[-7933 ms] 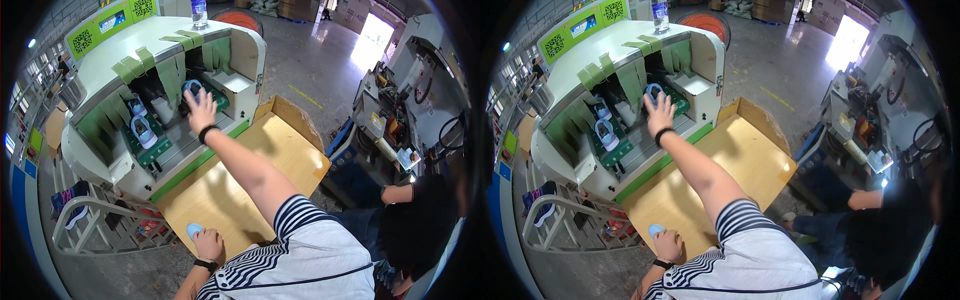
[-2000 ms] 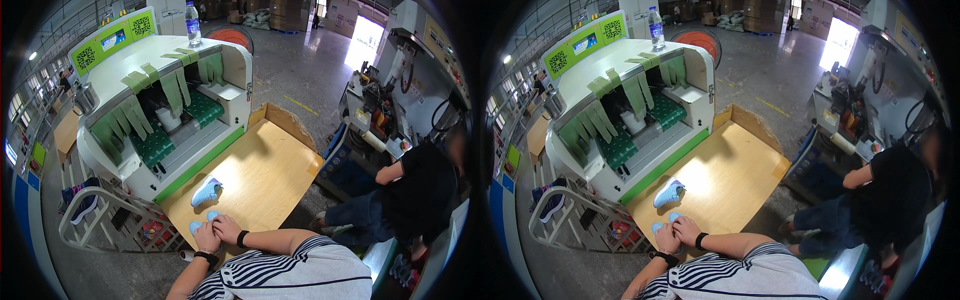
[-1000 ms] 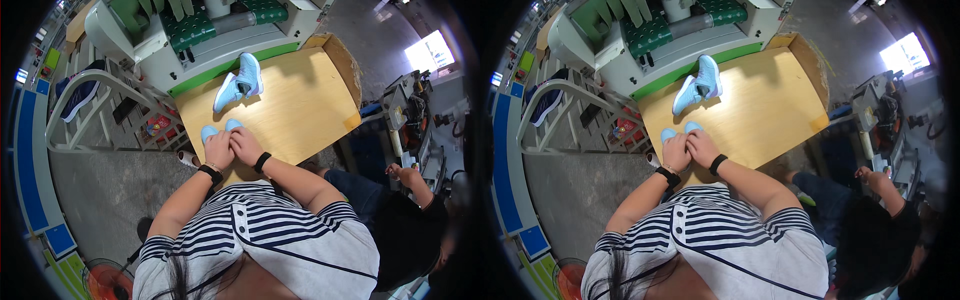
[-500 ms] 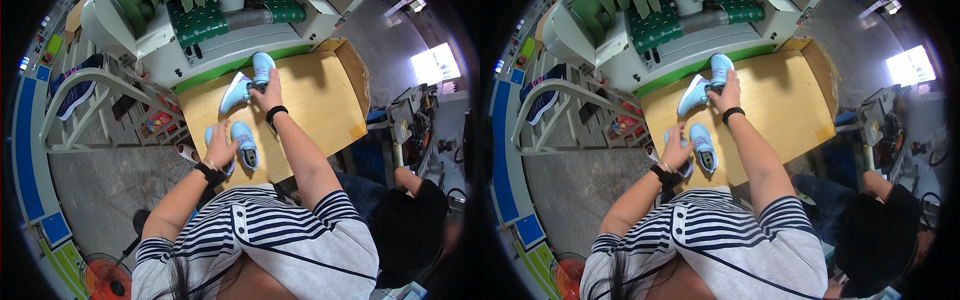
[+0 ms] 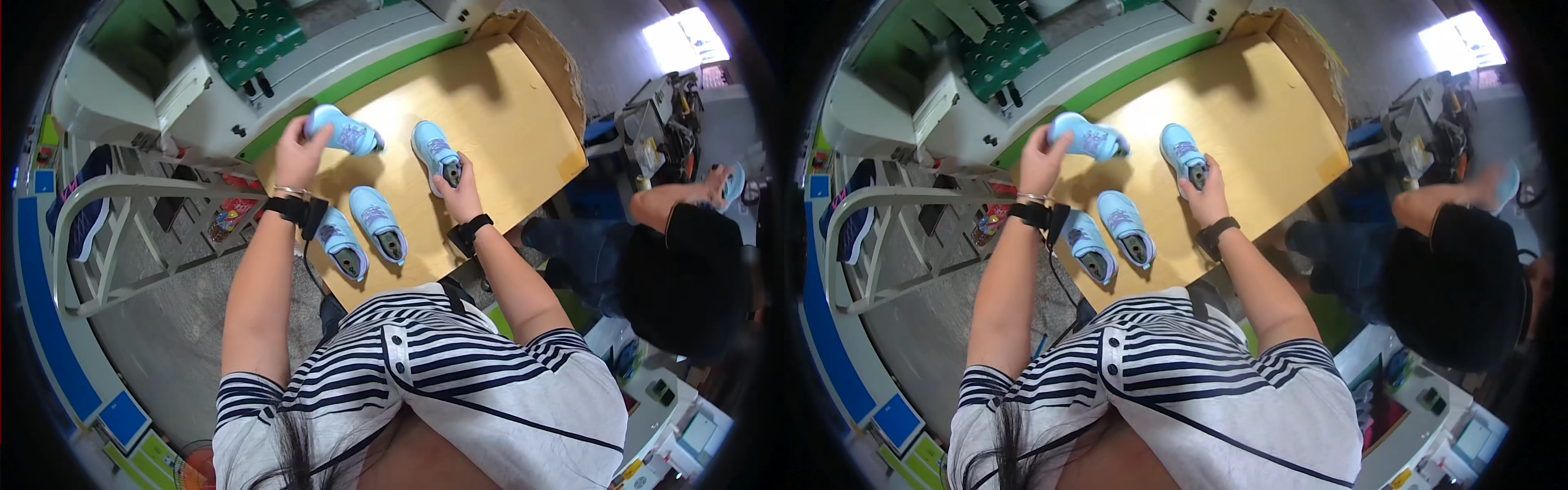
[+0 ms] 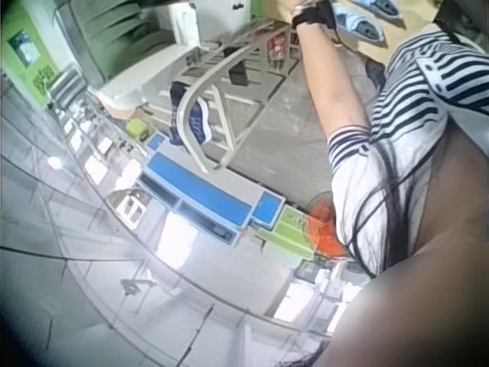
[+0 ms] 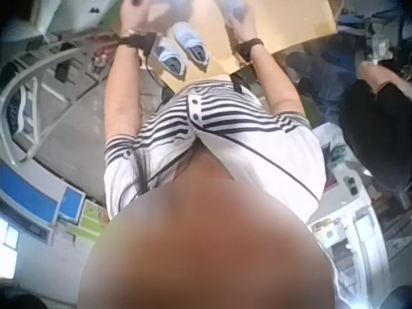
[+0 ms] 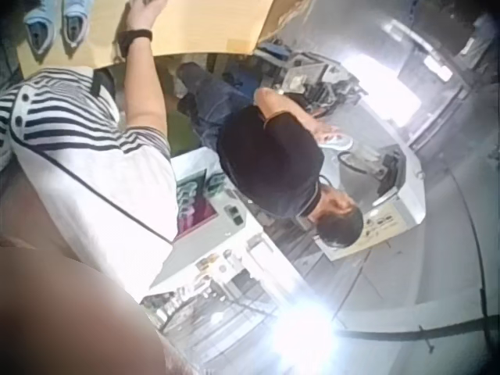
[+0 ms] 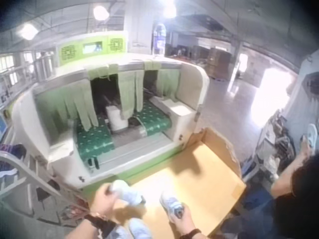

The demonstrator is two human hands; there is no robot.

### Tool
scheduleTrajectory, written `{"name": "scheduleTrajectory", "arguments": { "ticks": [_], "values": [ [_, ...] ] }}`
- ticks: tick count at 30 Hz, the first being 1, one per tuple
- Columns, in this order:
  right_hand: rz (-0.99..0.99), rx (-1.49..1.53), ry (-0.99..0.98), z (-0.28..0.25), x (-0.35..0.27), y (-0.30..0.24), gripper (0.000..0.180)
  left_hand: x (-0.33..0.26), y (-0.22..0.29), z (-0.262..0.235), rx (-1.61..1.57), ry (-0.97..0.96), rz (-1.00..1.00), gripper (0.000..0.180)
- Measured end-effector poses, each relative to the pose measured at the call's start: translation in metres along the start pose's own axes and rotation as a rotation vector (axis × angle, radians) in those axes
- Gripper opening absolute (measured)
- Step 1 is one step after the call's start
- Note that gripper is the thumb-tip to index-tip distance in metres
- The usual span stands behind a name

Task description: The person takes light blue shoes from a machine, places them on a table, and inserts shoe trees into them. They then arrange the shoes on the table before placing them back onto the machine's conveyor belt.

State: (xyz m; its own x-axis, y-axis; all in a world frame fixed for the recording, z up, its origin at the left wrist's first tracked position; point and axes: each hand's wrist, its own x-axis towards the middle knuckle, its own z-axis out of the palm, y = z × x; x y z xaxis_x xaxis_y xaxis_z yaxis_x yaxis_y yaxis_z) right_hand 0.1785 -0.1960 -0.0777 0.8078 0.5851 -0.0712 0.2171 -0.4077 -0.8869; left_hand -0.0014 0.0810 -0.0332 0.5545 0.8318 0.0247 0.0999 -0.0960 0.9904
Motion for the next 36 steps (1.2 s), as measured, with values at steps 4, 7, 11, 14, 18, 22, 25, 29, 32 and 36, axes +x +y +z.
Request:
{"name": "scheduleTrajectory", "arguments": {
  "ticks": [4,7,11,14,18,22,25,29,32,36],
  "values": [
    [-0.129,-0.224,0.002,-0.008,-0.013,-0.001,0.072,0.022,0.003,0.022,0.037,-0.026,-0.271,0.051],
    [-0.142,-0.201,-0.011,0.011,-0.017,-0.017,0.072,0.008,-0.070,0.013,0.275,-0.265,-0.186,0.061],
    [-0.130,-0.227,-0.009,0.007,-0.022,-0.007,0.076,-0.030,-0.060,0.032,0.308,-0.524,-0.174,0.088],
    [-0.085,-0.214,0.021,-0.003,-0.022,-0.011,0.083,-0.061,0.001,0.049,0.721,-0.617,-0.152,0.108],
    [-0.090,-0.247,-0.001,0.003,-0.017,-0.019,0.089,-0.068,0.022,0.027,0.750,-0.568,-0.134,0.108],
    [-0.122,-0.170,0.016,0.005,-0.005,-0.003,0.081,-0.059,0.003,0.013,0.493,-0.385,-0.219,0.090],
    [0.067,0.167,0.063,-0.008,0.014,-0.043,0.073,-0.043,0.039,-0.005,-0.314,-0.381,-0.479,0.082],
    [-0.322,0.284,0.134,-0.027,0.078,-0.151,0.066,0.000,0.136,-0.026,-0.346,-0.196,0.078,0.080],
    [-0.625,0.254,0.283,-0.016,0.160,-0.226,0.069,0.061,0.171,-0.022,-0.259,0.072,0.186,0.076],
    [-0.586,-0.157,0.238,0.042,0.265,-0.268,0.079,0.168,0.109,-0.022,0.092,0.414,0.242,0.080]
  ]
}}
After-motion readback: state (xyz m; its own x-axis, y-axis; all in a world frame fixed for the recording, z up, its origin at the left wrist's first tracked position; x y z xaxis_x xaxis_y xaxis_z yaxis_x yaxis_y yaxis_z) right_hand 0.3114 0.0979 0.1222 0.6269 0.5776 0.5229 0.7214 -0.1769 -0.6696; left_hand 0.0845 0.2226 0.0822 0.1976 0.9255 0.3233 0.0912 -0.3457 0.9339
